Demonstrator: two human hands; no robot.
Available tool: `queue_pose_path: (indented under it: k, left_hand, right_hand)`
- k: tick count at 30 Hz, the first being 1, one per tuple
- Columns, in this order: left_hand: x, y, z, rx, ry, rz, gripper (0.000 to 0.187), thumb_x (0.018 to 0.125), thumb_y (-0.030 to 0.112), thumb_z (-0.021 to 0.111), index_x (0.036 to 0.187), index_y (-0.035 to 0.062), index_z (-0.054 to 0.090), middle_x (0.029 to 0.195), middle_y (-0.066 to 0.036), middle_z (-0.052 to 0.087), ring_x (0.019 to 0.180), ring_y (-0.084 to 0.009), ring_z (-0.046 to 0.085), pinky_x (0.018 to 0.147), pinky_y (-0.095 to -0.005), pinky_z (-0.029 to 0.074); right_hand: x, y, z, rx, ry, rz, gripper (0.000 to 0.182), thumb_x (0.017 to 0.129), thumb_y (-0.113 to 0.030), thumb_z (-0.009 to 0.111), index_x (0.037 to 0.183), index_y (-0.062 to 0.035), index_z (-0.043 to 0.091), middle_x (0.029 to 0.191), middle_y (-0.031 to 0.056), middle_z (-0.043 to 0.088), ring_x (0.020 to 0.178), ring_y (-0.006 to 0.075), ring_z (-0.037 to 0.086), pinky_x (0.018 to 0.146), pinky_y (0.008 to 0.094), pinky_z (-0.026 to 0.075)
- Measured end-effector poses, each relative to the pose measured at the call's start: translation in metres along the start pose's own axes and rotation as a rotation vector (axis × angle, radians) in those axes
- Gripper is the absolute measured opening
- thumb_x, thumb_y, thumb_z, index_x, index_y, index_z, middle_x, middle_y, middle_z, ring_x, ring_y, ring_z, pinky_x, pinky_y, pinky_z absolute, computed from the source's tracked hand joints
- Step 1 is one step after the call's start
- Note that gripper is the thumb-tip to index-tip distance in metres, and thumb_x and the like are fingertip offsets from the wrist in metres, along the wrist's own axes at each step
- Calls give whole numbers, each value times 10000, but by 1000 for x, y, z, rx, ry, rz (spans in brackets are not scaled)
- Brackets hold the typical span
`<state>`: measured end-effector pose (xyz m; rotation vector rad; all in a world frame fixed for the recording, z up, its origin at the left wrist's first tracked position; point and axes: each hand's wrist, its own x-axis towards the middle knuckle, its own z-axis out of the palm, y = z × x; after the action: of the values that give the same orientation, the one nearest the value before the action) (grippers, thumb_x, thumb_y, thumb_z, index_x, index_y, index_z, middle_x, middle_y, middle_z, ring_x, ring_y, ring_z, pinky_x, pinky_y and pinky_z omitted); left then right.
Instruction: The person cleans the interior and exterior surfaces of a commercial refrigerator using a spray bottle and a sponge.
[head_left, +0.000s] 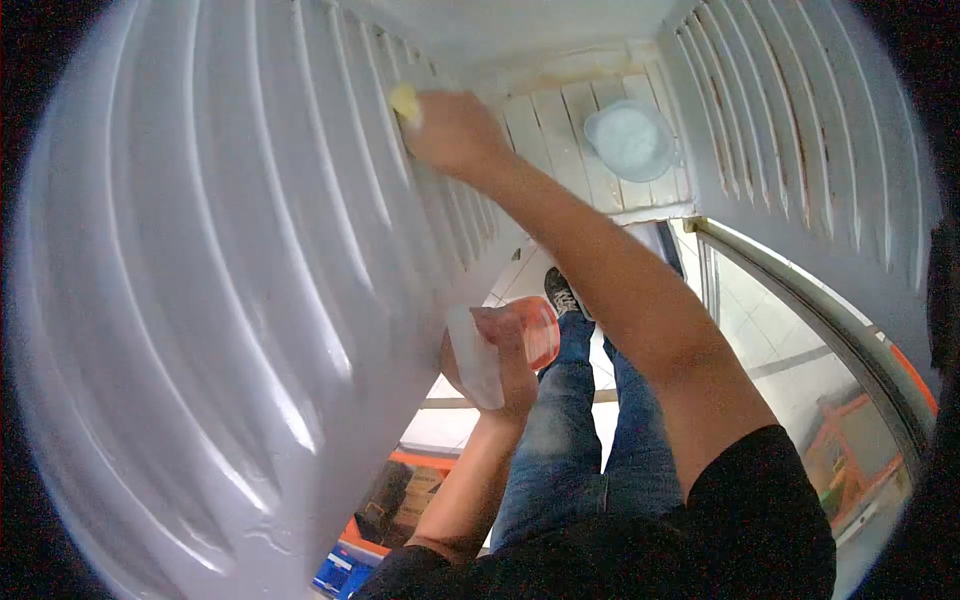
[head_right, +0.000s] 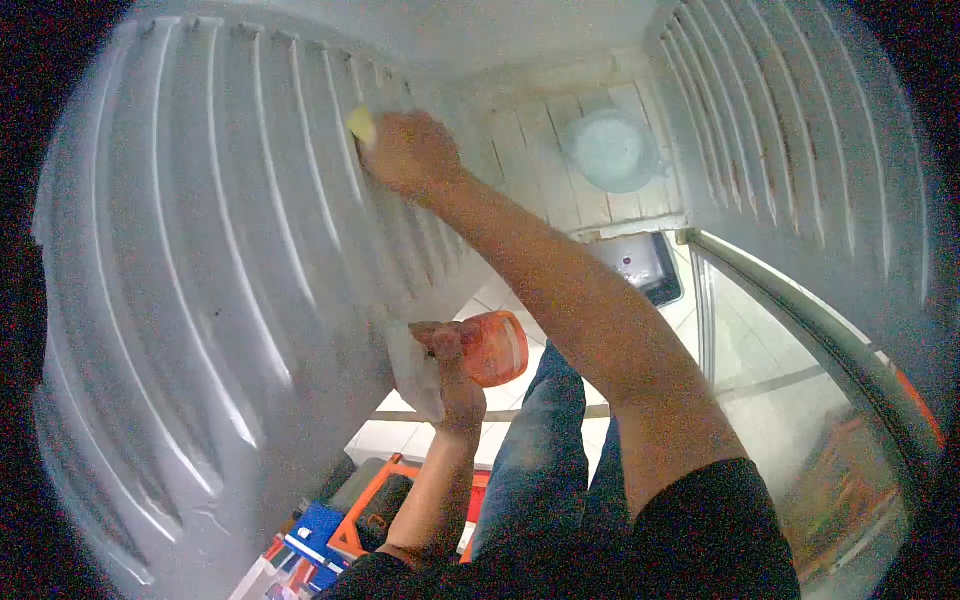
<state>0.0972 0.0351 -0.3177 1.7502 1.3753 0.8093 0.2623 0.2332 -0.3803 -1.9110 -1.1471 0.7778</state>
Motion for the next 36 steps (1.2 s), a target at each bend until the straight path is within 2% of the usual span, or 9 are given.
queue_pose_path:
  k: [4,11,18,21,25,27,30,34,36]
  left_hand:
    - [15,14,9,-67,91,-58,327,973,339,651,967,16,601,864,-60,600,830,-169,563,786,-304,462]
    - [15,10,7,-23,49,-41,335,985,348,625,965,14,598,891,-76,612,769,-156,585,746,-281,477]
    - [18,16,8,65,9,-59,401,995,394,601,992,-8,597,884,-77,622,764,-166,596,726,-290,480]
    - [31,8,25,-140,62,-52,372,986,368,629,957,-2,597,855,-69,620,745,-160,589,715,-293,470]
    - [35,14,17,-18,11,-84,318,956,310,671,906,8,587,906,-83,619,784,-177,586,734,-306,474]
    - [26,8,6,20,4,30,304,944,288,683,888,8,580,925,-94,613,808,-190,584,744,-314,477]
    - [3,12,-4,-32,22,65,310,943,293,673,874,9,571,934,-109,604,833,-211,589,760,-331,488]
    - [-27,14,-6,-98,99,-277,310,900,294,697,850,5,598,788,-104,660,736,-224,613,661,-344,481]
    - [-43,-3,-10,15,25,-148,330,919,321,674,873,4,595,767,-105,657,695,-211,600,644,-334,479]
  right_hand:
    - [102,-2,7,78,242,-4,378,867,-306,624,1071,10,666,998,246,698,951,430,677,857,524,534]
    - [-16,-4,-4,62,-37,32,372,881,-348,591,992,-10,703,1009,257,694,957,430,674,870,528,535]
    - [106,-10,-8,48,225,-62,347,856,-282,582,1050,-24,709,1010,214,721,962,405,699,875,518,555]
    - [95,-2,-5,-36,205,-28,366,862,-302,579,1067,-24,701,1033,218,717,972,406,696,876,519,556]
    - [-9,9,-3,-25,-122,24,340,799,-301,667,1003,-30,688,969,222,711,908,424,689,830,501,550]
    - [-68,21,10,-36,-203,-176,335,806,-319,656,1011,-56,690,978,214,709,887,433,681,827,491,550]
    - [-100,-2,0,17,-132,-60,328,831,-327,618,1021,-72,698,980,207,710,863,437,677,821,492,550]
    - [-2,-12,4,11,32,25,349,839,-342,597,1036,-74,704,953,203,711,869,425,679,831,498,543]
    - [-6,-8,8,98,21,74,358,830,-331,607,1050,-61,690,915,207,706,858,422,678,811,511,538]
